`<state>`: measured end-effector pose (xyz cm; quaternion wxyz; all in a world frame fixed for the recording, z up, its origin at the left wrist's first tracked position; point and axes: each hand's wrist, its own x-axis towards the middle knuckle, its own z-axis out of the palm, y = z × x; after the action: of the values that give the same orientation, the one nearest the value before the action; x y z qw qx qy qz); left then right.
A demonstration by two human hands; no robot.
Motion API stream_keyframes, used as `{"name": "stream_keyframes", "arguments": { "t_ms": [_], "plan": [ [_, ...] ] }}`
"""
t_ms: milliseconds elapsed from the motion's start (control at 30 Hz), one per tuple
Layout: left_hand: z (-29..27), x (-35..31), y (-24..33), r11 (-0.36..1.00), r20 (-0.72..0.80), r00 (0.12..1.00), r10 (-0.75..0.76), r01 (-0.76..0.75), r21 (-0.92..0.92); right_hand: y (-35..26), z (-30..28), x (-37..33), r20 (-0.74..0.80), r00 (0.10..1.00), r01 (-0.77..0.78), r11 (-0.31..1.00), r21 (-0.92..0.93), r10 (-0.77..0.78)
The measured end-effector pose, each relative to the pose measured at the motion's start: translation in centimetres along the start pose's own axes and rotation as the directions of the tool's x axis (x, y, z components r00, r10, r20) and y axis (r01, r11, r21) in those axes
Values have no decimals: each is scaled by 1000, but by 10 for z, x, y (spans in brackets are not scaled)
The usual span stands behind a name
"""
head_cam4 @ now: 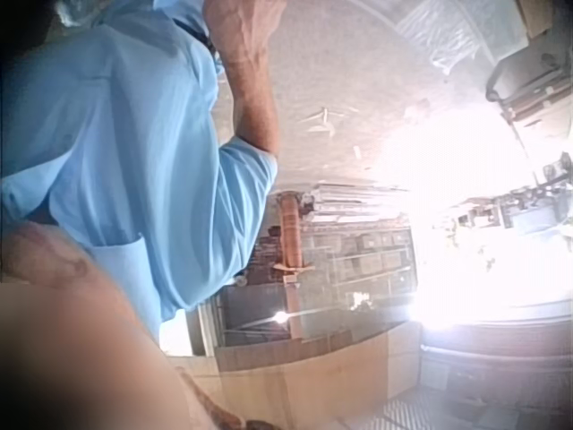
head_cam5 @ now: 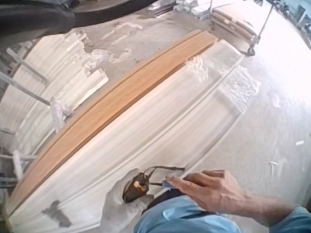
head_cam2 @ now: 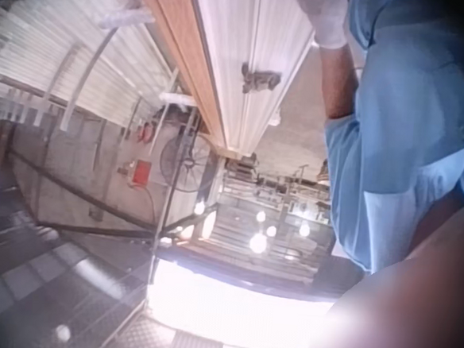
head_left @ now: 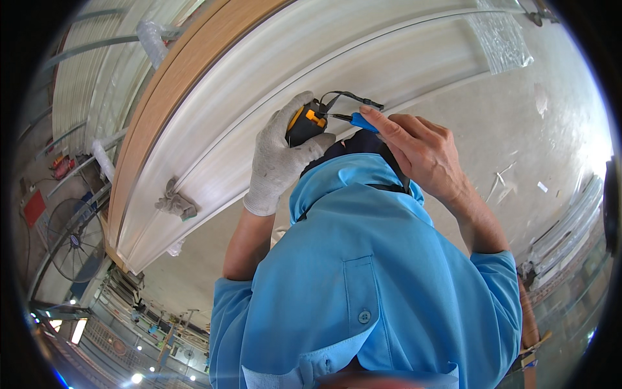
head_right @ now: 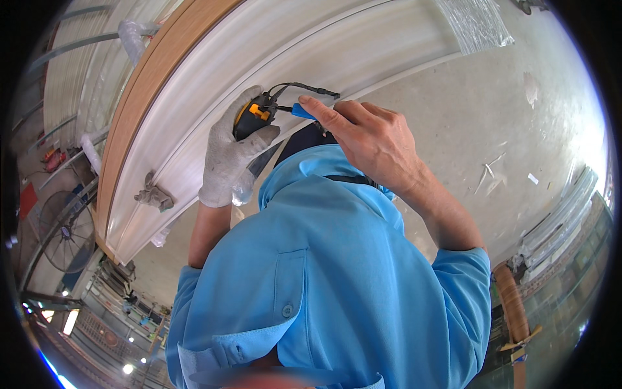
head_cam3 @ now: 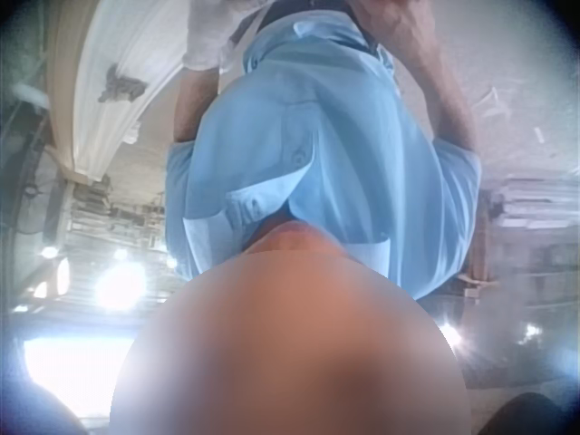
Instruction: The person holds a tape measure and uses a utility knife to cut the black strap attached to it. They then pull the strap to remove it from the tape measure housing.
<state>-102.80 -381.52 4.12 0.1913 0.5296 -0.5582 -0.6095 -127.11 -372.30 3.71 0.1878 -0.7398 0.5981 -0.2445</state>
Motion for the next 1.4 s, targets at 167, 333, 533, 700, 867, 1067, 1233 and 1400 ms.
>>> {"name": "stream_keyframes", "arguments": {
  "t_ms": [167, 333, 533, 700, 867, 1067, 1233, 1400],
  "plan": [
    [2, 1, 0, 997, -11, 1000, 28, -27, 72, 2, -3, -4, -7, 1000, 0, 1000, 7, 0],
    [5, -1, 8, 981, -5, 998, 67, -65, 181, 2, -5, -7, -10, 1000, 2, 1000, 25, -2],
    [10, -4, 20, 923, 3, 993, 118, -111, 368, 6, -9, -8, 44, 999, -13, 995, 96, 9],
    [13, -5, 26, 871, 20, 992, 128, -122, 476, 7, -16, -7, 132, 990, -69, 988, 140, 50],
    [11, -1, 24, 857, 73, 981, 177, -190, 478, 9, -22, -2, 171, 984, -88, 972, 217, 51],
    [6, 5, 19, 850, 134, 968, 212, -250, 464, 16, -23, 6, 192, 981, -68, 938, 339, 1],
    [3, 8, 19, 847, 138, 972, 191, -234, 477, 20, -22, 16, 195, 980, -38, 919, 391, -42],
    [1, 9, 16, 805, 142, 978, 154, -208, 556, 14, -28, 22, 300, 953, -22, 982, 186, -35]
  ]
}}
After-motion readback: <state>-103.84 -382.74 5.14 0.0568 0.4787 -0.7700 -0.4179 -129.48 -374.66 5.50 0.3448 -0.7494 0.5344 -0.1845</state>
